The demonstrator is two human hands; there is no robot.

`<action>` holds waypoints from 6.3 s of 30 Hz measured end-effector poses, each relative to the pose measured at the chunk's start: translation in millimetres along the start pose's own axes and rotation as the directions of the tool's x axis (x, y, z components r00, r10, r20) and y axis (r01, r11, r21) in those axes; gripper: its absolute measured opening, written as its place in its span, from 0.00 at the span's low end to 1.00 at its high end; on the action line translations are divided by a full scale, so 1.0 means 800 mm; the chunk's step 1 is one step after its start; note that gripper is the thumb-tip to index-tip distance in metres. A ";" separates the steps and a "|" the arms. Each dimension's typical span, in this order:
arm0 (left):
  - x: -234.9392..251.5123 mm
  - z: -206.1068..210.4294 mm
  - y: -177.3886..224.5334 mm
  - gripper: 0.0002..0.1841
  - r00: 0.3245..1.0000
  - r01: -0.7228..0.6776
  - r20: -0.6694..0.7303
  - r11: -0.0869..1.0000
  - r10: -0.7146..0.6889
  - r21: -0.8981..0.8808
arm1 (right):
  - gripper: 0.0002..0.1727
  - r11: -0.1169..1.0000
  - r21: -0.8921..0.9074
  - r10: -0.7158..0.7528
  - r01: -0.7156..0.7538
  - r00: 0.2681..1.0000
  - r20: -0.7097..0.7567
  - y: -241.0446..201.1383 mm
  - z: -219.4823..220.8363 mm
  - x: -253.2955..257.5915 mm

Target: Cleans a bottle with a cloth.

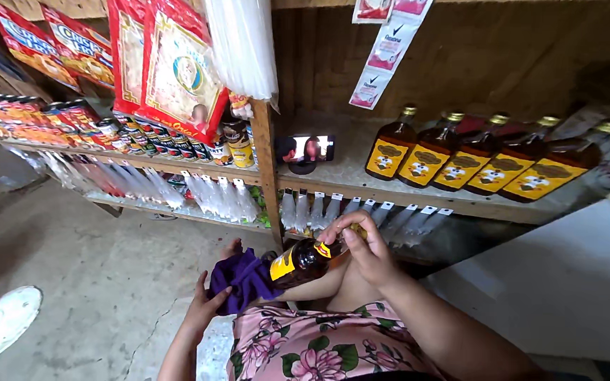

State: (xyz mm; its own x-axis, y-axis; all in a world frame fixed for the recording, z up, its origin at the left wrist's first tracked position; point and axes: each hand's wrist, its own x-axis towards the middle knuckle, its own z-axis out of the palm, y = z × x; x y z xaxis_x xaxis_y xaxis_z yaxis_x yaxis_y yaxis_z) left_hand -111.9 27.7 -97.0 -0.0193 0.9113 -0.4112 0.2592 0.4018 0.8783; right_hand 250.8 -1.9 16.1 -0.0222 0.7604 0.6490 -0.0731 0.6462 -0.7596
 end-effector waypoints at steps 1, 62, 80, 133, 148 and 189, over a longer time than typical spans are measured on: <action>-0.004 -0.004 -0.002 0.53 0.999 0.027 0.022 1.000 -0.027 0.007 | 0.10 1.000 0.007 -0.004 0.004 1.000 -0.004 0.001 0.000 0.000; -0.060 0.181 0.125 0.21 -0.074 -0.906 0.234 -0.163 0.969 0.391 | 0.21 0.958 -0.286 0.013 0.013 0.996 0.089 -0.030 0.027 -0.011; -0.007 0.165 0.051 0.25 0.041 -0.945 0.129 -0.003 0.991 0.326 | 0.19 0.962 -0.272 0.013 -0.002 0.999 0.041 -0.024 0.015 -0.006; -0.055 0.146 0.140 0.30 0.392 -0.881 0.221 0.295 0.893 0.369 | 0.19 0.969 -0.188 0.153 -0.160 0.987 -0.055 -0.005 0.048 -0.020; -0.039 0.174 0.109 0.17 -0.054 -0.802 0.340 -0.244 0.939 0.545 | 0.37 0.947 -0.177 0.264 -0.267 0.964 -0.040 -0.008 0.033 -0.023; 0.031 0.088 -0.067 0.18 0.243 -0.809 0.236 0.062 0.941 0.585 | 0.18 0.921 -0.228 0.324 -0.316 0.946 -0.003 -0.003 0.022 -0.008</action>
State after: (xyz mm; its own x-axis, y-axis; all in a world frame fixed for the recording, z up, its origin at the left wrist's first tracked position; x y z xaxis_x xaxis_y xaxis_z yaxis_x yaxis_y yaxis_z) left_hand -58.0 22.7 -171.2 0.4675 0.5786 0.6683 0.5963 -0.7645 0.2449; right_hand 233.6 -9.7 14.8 -0.0415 0.9291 0.3675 0.1666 0.3691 -0.9143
